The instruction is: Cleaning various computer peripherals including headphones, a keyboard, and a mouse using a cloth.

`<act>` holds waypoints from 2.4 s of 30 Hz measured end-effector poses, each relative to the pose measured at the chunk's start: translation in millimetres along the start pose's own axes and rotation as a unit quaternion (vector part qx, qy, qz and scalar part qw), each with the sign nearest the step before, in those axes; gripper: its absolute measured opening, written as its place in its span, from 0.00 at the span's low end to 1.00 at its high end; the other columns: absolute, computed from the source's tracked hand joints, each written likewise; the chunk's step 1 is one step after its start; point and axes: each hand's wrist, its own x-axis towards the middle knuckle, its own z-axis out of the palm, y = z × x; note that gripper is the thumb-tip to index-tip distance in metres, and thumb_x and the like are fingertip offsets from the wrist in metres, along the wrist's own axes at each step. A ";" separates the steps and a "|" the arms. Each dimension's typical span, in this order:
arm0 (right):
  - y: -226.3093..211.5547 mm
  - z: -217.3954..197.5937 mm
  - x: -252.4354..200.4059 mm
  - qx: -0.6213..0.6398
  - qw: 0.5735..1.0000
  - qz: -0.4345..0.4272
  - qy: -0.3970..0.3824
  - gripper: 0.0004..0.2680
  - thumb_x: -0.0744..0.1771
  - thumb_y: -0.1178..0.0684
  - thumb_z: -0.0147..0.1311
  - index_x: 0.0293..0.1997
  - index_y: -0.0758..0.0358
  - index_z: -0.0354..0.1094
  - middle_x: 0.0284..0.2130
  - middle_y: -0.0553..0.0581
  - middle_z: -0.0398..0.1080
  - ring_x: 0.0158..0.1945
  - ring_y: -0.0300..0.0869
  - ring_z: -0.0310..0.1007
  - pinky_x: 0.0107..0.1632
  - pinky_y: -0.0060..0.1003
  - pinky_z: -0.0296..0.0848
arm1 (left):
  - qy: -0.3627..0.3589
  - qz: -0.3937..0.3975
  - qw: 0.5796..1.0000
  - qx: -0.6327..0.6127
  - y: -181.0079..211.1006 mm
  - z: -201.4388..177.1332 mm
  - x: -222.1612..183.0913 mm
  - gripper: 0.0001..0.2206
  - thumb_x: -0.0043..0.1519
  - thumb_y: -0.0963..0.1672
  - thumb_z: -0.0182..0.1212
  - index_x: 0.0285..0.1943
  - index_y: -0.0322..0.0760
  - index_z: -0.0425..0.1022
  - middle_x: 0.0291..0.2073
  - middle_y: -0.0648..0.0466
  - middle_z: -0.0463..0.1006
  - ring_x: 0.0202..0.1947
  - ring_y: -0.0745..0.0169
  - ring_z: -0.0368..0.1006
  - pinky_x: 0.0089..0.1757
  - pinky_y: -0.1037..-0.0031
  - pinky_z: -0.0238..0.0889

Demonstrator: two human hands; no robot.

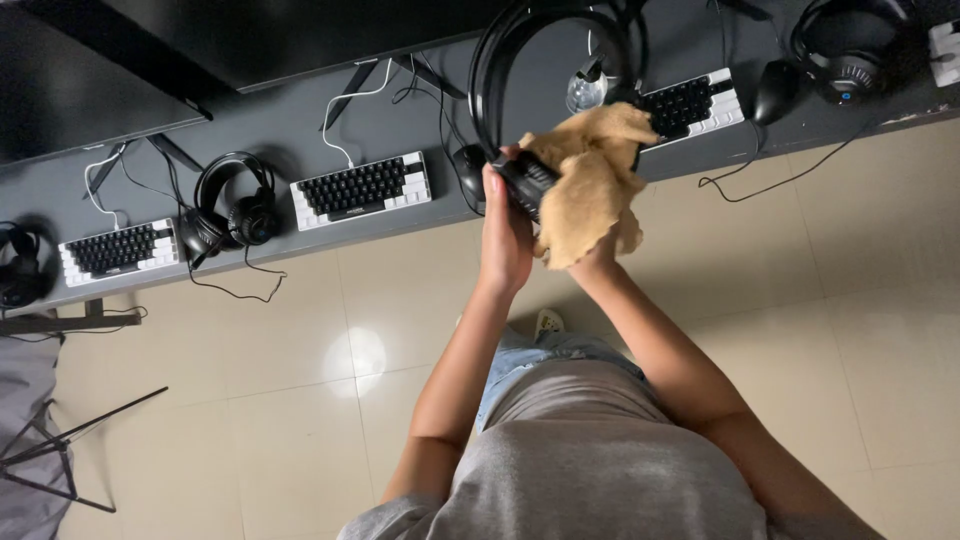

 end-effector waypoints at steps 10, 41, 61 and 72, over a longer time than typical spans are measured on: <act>-20.3 6.0 13.2 0.138 0.989 -0.007 0.044 0.14 0.72 0.46 0.45 0.54 0.68 0.66 0.50 0.59 0.72 0.54 0.47 0.74 0.62 0.40 0.75 | -0.002 -0.128 0.992 0.014 -25.7 -87.8 17.9 0.30 0.67 0.59 0.45 0.73 0.42 0.62 0.67 0.58 0.65 0.67 0.61 0.62 0.61 0.62 0.59; 139.3 135.6 -50.9 -0.329 0.928 0.089 -0.150 0.24 0.65 0.49 0.59 0.69 0.65 0.57 0.64 0.69 0.63 0.66 0.57 0.65 0.63 0.45 0.66 | 0.045 0.051 0.997 0.045 45.8 -180.1 11.5 0.23 0.75 0.50 0.52 0.75 0.34 0.61 0.65 0.49 0.69 0.63 0.60 0.66 0.62 0.67 0.61; 146.4 177.1 -27.0 -0.324 0.938 0.119 -0.045 0.18 0.68 0.49 0.54 0.61 0.69 0.58 0.53 0.68 0.67 0.57 0.57 0.71 0.59 0.46 0.71 | -0.040 -0.029 0.999 -0.013 92.0 -172.5 -4.7 0.27 0.73 0.50 0.52 0.78 0.35 0.53 0.67 0.42 0.66 0.65 0.51 0.65 0.63 0.64 0.60; 62.2 223.8 -40.1 -0.434 0.891 -0.131 0.003 0.25 0.67 0.56 0.58 0.70 0.78 0.53 0.67 0.77 0.56 0.71 0.66 0.56 0.71 0.57 0.58 | -0.015 0.002 1.000 0.026 130.1 -155.9 16.8 0.23 0.73 0.54 0.50 0.69 0.36 0.63 0.57 0.49 0.73 0.58 0.57 0.68 0.58 0.65 0.63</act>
